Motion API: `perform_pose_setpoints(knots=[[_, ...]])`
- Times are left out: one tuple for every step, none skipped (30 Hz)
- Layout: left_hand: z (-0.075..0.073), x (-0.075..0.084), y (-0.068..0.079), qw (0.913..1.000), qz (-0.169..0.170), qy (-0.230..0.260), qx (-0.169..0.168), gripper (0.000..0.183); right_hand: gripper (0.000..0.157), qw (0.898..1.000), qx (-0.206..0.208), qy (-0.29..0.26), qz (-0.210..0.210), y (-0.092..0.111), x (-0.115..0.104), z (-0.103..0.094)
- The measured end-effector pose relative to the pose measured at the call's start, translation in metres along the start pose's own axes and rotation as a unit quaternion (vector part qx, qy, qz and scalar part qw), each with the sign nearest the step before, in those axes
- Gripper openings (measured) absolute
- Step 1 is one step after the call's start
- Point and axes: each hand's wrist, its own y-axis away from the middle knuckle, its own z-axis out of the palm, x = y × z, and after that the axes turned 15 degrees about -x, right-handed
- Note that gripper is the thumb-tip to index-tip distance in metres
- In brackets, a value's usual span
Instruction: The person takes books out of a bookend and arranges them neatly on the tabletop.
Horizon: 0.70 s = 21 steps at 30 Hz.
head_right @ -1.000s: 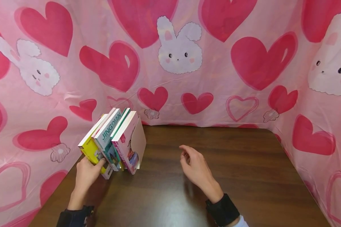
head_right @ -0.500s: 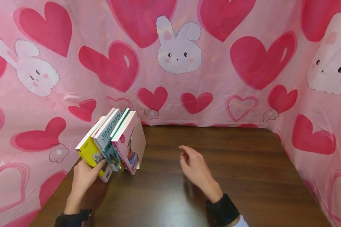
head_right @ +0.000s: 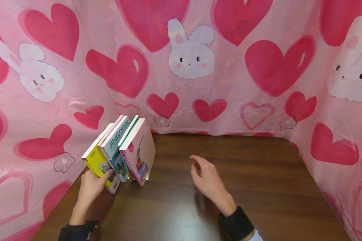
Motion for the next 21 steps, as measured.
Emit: perform_pose_setpoints(knots=[[0.0005,0.0001,0.0000,1.0000,0.000,0.002,-0.001,0.061,0.030,1.000,0.000,0.000,0.000,0.0002,0.0000,0.0002],[0.0010,0.0003,0.0003,1.0000,-0.001,0.004,0.000,0.061,0.030,1.000,0.001,0.001,0.001,0.0005,-0.0001,0.0005],[0.0015,0.0004,0.0004,1.0000,-0.002,0.005,0.000,0.060,0.030,1.000,0.000,0.000,0.003,0.0008,-0.0002,0.0009],[0.0021,0.0003,0.0005,1.0000,-0.003,0.006,0.002,0.060,0.030,1.000,0.000,-0.001,0.004,0.0011,-0.0002,0.0012],[0.0026,0.0002,0.0004,1.0000,-0.004,0.005,0.003,0.059,0.030,1.000,-0.001,-0.001,0.006,0.0014,-0.0003,0.0015],[0.0031,0.0002,0.0004,1.0000,-0.004,0.004,0.006,0.059,0.030,1.000,-0.001,-0.003,0.007,0.0016,-0.0004,0.0019],[0.0037,0.0000,0.0006,0.9999,-0.004,0.004,0.010,0.058,0.030,1.000,-0.002,-0.003,0.008,0.0017,-0.0005,0.0020],[0.0041,-0.0001,0.0010,0.9999,-0.004,0.004,0.015,0.057,0.030,1.000,-0.003,-0.004,0.008,0.0018,-0.0006,0.0022],[0.0044,-0.0005,0.0010,0.9998,-0.003,0.005,0.019,0.057,0.030,1.000,-0.003,-0.004,0.008,0.0017,-0.0006,0.0023],[0.0048,-0.0006,0.0011,0.9997,-0.003,0.006,0.023,0.056,0.030,1.000,-0.003,-0.004,0.008,0.0016,-0.0006,0.0023],[0.0052,-0.0008,0.0013,0.9996,-0.003,0.007,0.026,0.056,0.030,1.000,-0.002,-0.004,0.007,0.0015,-0.0006,0.0022],[0.0055,-0.0010,0.0017,0.9995,-0.003,0.008,0.031,0.056,0.030,1.000,-0.002,-0.004,0.005,0.0013,-0.0005,0.0022],[0.0059,-0.0012,0.0019,0.9994,-0.003,0.008,0.035,0.055,0.030,1.000,-0.001,-0.003,0.005,0.0010,-0.0004,0.0020],[0.0064,-0.0013,0.0019,0.9993,-0.001,0.009,0.037,0.055,0.030,1.000,-0.001,-0.002,0.003,0.0008,-0.0003,0.0020],[0.0068,-0.0015,0.0019,0.9991,-0.001,0.009,0.041,0.055,0.030,1.000,-0.001,-0.001,0.001,0.0006,-0.0001,0.0018],[0.0073,-0.0015,0.0020,0.9990,0.001,0.010,0.043,0.055,0.030,1.000,0.000,-0.001,0.000,0.0003,0.0001,0.0017],[0.0076,-0.0016,0.0020,0.9989,0.002,0.011,0.045,0.055,0.030,1.000,0.001,0.000,-0.002,0.0000,0.0003,0.0015],[0.0081,-0.0014,0.0020,0.9988,0.003,0.012,0.048,0.055,0.030,1.000,0.001,0.001,-0.004,-0.0004,0.0005,0.0014],[0.0085,-0.0012,0.0021,0.9987,0.004,0.012,0.050,0.055,0.030,1.000,0.002,0.002,-0.005,-0.0007,0.0007,0.0012],[0.0088,-0.0007,0.0024,0.9985,0.005,0.015,0.052,0.055,0.030,1.000,0.002,0.003,-0.006,-0.0010,0.0008,0.0010],[0.0090,-0.0003,0.0026,0.9984,0.006,0.017,0.055,0.055,0.030,1.000,0.002,0.003,-0.007,-0.0013,0.0009,0.0008]])
